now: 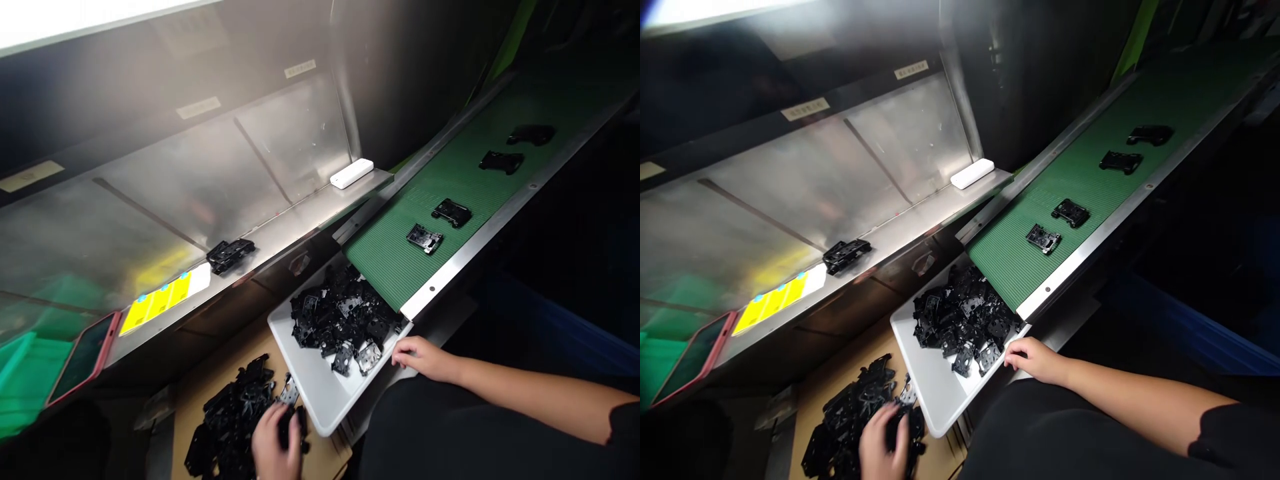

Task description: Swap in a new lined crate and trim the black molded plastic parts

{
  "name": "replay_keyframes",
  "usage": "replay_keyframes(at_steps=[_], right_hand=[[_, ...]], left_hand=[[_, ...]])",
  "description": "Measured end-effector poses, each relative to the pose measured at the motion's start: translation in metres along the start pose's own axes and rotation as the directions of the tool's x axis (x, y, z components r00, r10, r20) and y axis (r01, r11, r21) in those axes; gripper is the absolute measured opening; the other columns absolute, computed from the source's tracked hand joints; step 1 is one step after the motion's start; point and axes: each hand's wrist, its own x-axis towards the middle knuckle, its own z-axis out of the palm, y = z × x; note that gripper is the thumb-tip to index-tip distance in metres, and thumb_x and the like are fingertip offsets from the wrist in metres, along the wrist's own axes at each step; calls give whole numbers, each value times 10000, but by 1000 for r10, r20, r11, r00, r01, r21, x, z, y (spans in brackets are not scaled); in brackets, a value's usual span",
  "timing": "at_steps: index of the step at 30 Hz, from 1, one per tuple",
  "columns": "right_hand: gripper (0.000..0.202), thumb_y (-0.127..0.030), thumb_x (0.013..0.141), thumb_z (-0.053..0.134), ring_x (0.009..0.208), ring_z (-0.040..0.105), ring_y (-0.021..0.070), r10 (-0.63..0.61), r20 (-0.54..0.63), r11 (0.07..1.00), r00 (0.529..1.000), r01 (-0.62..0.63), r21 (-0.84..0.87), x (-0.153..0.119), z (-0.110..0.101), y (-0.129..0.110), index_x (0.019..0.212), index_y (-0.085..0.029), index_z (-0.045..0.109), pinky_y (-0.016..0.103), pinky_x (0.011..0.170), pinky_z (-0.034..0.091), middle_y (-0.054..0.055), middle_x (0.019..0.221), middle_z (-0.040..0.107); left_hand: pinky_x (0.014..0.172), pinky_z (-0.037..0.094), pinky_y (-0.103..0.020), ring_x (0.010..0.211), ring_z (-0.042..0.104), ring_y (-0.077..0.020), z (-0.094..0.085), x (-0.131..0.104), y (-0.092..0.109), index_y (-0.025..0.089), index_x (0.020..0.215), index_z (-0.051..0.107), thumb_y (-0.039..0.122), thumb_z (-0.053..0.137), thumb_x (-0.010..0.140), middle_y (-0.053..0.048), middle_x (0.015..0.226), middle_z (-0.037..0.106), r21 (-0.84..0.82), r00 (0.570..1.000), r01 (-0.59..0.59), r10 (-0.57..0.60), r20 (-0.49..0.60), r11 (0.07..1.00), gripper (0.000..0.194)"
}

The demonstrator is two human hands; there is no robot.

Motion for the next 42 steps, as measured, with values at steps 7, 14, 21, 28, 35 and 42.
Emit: replay_keyframes(at_steps=[7, 14, 21, 28, 35, 42], right_hand=[[314, -367, 976, 540, 770, 654, 201, -24, -119, 999, 993, 20, -32, -17, -17, -9, 873, -150, 743, 304, 756, 500, 61, 774, 697], [297, -334, 977, 541, 735, 650, 185, -38, -190, 997, 981, 24, -75, -31, -26, 5, 858, -141, 734, 300, 731, 504, 70, 807, 698], [332, -383, 985, 534, 748, 645, 186, -45, -232, 999, 972, 41, -20, -24, -32, 4, 872, -142, 734, 296, 730, 499, 61, 799, 699], [327, -390, 981, 541, 737, 632, 184, -21, -177, 999, 984, 29, 44, -5, -25, 7, 879, -151, 739, 305, 755, 499, 38, 728, 670], [340, -411, 980, 540, 757, 629, 194, -13, -180, 997, 984, 26, 71, 5, -22, -2, 835, -156, 712, 306, 767, 488, 39, 741, 672], [279, -342, 965, 550, 717, 626, 183, -44, -167, 999, 985, 46, 8, 7, -16, -10, 832, -166, 722, 293, 747, 476, 30, 703, 662]], left_hand=[[1189, 217, -712, 1553, 94, -457, 173, 159, 171, 264, 1567, 313, 450, 911, 577, -150, 1696, 182, -84, 673, -225, 217, 707, 971, 1171], [1181, 194, -698, 1532, 126, -463, 215, 142, 172, 194, 1378, 502, 303, 902, 565, -178, 1673, 202, -45, 745, -184, 169, 645, 982, 912], [1074, 452, -438, 1226, 560, -258, 163, 134, 137, 202, 1283, 530, 235, 680, 815, -111, 1297, 616, -167, 783, -123, 199, 589, 978, 492], [1078, 434, -529, 1294, 516, -348, 76, 101, 56, 219, 1277, 594, 347, 788, 733, -119, 1357, 606, -44, 724, -112, 112, 681, 993, 591], [1238, 253, -510, 1529, 247, -331, 123, 147, 132, 246, 1465, 479, 474, 676, 846, -108, 1584, 423, -119, 609, -322, 301, 734, 939, 689], [1129, 302, -659, 1357, 446, -504, 227, 173, 208, 176, 1516, 418, 378, 907, 508, -274, 1567, 383, -12, 377, -374, 164, 912, 928, 1139]])
